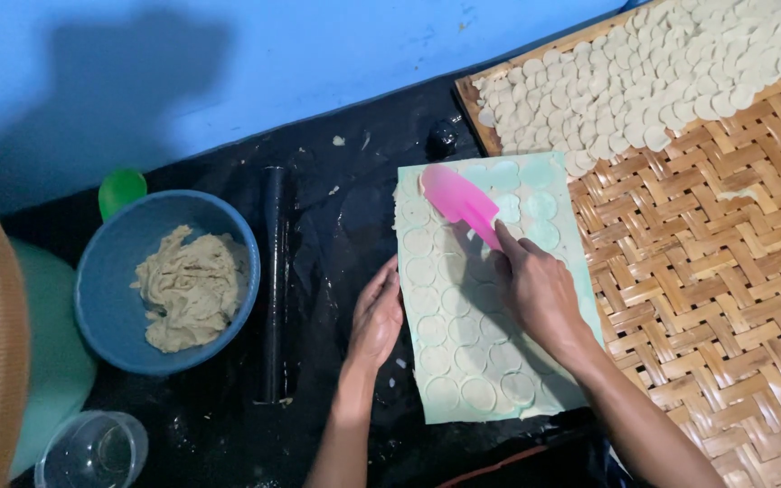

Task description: The person is seen scraping off the remains of some dough-like substance using a pink spatula and placing them onto a bamboo tray.

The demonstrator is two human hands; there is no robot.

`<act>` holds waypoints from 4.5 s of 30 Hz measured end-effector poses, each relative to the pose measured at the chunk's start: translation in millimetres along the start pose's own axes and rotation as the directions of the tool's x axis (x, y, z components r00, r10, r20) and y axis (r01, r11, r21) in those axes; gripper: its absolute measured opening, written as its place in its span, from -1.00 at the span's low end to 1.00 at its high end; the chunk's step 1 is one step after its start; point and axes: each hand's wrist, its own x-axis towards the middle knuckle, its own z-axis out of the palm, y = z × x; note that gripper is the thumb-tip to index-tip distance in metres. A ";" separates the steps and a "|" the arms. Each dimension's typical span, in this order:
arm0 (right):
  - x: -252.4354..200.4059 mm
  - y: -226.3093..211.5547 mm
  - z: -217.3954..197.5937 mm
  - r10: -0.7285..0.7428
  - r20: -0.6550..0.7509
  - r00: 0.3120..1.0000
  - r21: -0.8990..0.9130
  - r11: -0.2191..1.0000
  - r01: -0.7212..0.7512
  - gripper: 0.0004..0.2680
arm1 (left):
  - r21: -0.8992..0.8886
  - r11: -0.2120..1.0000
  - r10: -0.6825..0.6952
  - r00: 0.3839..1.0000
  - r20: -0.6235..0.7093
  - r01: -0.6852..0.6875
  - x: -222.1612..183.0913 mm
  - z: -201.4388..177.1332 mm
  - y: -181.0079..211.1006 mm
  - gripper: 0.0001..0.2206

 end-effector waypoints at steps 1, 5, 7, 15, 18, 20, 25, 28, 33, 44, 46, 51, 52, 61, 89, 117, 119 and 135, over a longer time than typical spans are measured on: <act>1.2 4.3 2.6 0.002 -0.001 1.000 0.000 1.000 -0.002 -0.66 | 0.000 1.000 -0.002 1.000 0.002 0.002 -0.5 0.2 -0.2 -0.57; 6.4 16.6 8.5 0.044 0.060 0.997 0.168 0.984 -0.054 -0.66 | -0.021 1.000 -0.017 1.000 -0.019 0.016 -0.9 -0.2 0.8 -0.57; 7.5 27.1 12.9 0.152 0.143 0.978 0.234 0.955 -0.182 -0.67 | -0.029 0.999 -0.016 1.000 -0.018 0.015 -1.3 -0.9 -0.3 -0.57; -4.9 53.9 6.0 0.132 0.271 0.954 0.624 0.730 -0.278 -0.66 | -0.029 0.999 -0.045 0.999 -0.026 0.044 -2.6 -3.1 -3.8 -0.56; -17.6 70.9 -6.2 0.189 0.238 0.953 0.696 0.651 -0.303 -0.67 | -0.078 0.993 -0.090 0.995 -0.030 0.088 -4.8 10.8 1.9 -0.56; -26.6 87.9 -18.0 0.259 0.214 0.942 0.698 0.634 -0.333 -0.67 | -0.096 0.990 -0.101 0.994 -0.027 0.098 -3.9 13.1 -3.1 -0.57; -40.8 153.3 -47.3 0.426 0.049 0.903 0.616 0.699 -0.363 -0.67 | -0.115 0.989 -0.098 0.994 -0.045 0.093 2.8 29.5 -8.4 -0.58; -36.7 191.5 -62.3 0.507 -0.122 0.854 0.558 0.746 -0.363 -0.68 | -0.107 0.988 -0.121 0.991 -0.057 0.115 13.0 43.4 -9.6 -0.59; -10.7 241.0 -75.7 0.578 -0.340 0.742 0.356 0.809 -0.468 -0.70 | -0.071 0.980 -0.187 0.982 -0.035 0.184 38.8 57.6 -15.7 -0.61; 15.2 275.5 -79.4 0.508 -0.230 0.830 0.276 0.852 -0.445 -0.71 | -0.002 0.964 -0.265 0.963 0.044 0.266 53.7 58.8 -23.8 -0.60; 14.5 256.2 -87.6 0.541 -0.216 0.813 0.251 0.835 -0.489 -0.72 | -0.009 0.963 -0.270 0.962 0.048 0.270 53.9 58.6 -23.5 -0.59; 9.0 229.2 -91.7 0.538 -0.275 0.797 0.025 0.832 -0.553 -0.70 | -0.015 0.964 -0.265 0.963 0.051 0.266 53.8 57.2 -25.6 -0.59; 9.2 229.7 -89.7 0.536 -0.275 0.798 0.024 0.834 -0.552 -0.70 | -0.016 0.964 -0.264 0.963 0.050 0.265 54.8 55.4 -27.8 -0.59; -20.8 189.8 -87.9 0.251 -0.487 0.836 -0.224 0.890 -0.397 -0.70 | -0.025 0.975 -0.220 0.975 0.024 0.221 70.9 54.8 -19.4 -0.61; -63.9 97.6 -45.0 0.267 -0.221 0.938 -0.185 0.933 -0.309 -0.71 | -0.016 0.972 -0.229 0.954 0.194 0.236 77.9 43.7 -21.3 -0.55; -63.0 122.7 -44.3 0.328 -0.359 0.874 0.092 0.944 -0.316 -0.70 | -0.020 0.973 -0.223 0.956 0.190 0.231 76.3 39.7 -25.1 -0.57; -75.2 130.8 -47.2 0.432 -0.310 0.847 0.152 0.902 -0.405 -0.70 | -0.021 0.972 -0.226 0.954 0.195 0.234 76.2 40.1 -25.0 -0.57; -118.5 90.4 -85.6 0.659 -0.028 0.751 0.015 0.752 -0.659 -0.67 | -0.004 0.977 -0.208 0.958 0.196 0.213 76.8 39.1 -25.9 -0.57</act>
